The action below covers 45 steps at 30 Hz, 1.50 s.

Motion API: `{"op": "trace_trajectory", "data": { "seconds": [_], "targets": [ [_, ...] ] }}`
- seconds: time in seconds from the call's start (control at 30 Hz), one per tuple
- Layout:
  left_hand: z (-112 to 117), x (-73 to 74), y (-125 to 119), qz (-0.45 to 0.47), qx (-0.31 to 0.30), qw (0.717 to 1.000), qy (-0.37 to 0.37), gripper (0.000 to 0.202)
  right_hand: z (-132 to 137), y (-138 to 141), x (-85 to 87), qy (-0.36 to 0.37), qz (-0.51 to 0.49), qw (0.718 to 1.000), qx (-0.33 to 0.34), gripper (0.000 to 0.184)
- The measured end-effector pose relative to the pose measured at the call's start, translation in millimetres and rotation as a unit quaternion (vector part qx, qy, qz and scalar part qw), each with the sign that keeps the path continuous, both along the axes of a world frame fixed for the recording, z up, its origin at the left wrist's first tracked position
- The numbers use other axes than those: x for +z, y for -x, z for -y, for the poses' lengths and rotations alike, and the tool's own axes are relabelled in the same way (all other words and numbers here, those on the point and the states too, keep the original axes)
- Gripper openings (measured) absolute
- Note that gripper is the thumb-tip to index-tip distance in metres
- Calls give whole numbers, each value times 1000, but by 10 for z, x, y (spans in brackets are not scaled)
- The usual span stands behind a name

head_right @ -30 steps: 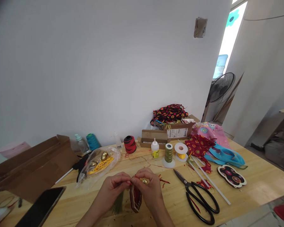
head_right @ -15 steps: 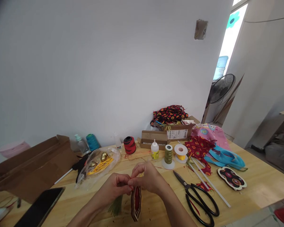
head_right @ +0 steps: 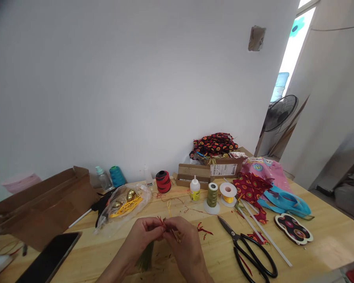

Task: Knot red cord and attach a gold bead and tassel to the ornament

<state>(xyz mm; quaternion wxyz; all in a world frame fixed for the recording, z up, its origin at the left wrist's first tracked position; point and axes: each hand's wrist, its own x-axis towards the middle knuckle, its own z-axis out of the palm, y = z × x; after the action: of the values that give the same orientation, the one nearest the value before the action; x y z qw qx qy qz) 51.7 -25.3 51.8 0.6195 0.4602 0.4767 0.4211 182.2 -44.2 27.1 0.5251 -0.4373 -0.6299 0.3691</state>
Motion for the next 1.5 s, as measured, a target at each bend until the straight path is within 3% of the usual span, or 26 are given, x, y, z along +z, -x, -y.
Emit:
{"op": "trace_trajectory", "data": {
  "seconds": [0.2, 0.33, 0.5, 0.8, 1.0, 1.3, 1.5],
  "targets": [
    [23, 9, 51, 24, 2, 999, 39, 8, -50, -30, -39, 11, -7, 1000, -11, 18],
    [47, 34, 83, 62, -13, 996, 64, 9, -36, -31, -12, -62, 64, 996, -24, 15],
    [49, 38, 103, 95, -20, 992, 83, 14, -26, -4, -7, -205, 136, 968, -43, 21],
    [60, -12, 86, 92, -18, 993, 68, 21, -38, 1, 48, -221, 278, 934, -42, 24],
    [75, 57, 29, 69, -29, 996, 52, 19, -47, 57, 13, -246, 381, 885, -106, 23],
    [91, 32, 14, 46, -20, 998, 41, 13, -79, 9, 50, -248, 336, 907, -60, 26],
    [49, 11, -8, 35, -9, 999, 27, 14, -78, 50, -36, -240, 292, 922, -84, 25]
  ]
}}
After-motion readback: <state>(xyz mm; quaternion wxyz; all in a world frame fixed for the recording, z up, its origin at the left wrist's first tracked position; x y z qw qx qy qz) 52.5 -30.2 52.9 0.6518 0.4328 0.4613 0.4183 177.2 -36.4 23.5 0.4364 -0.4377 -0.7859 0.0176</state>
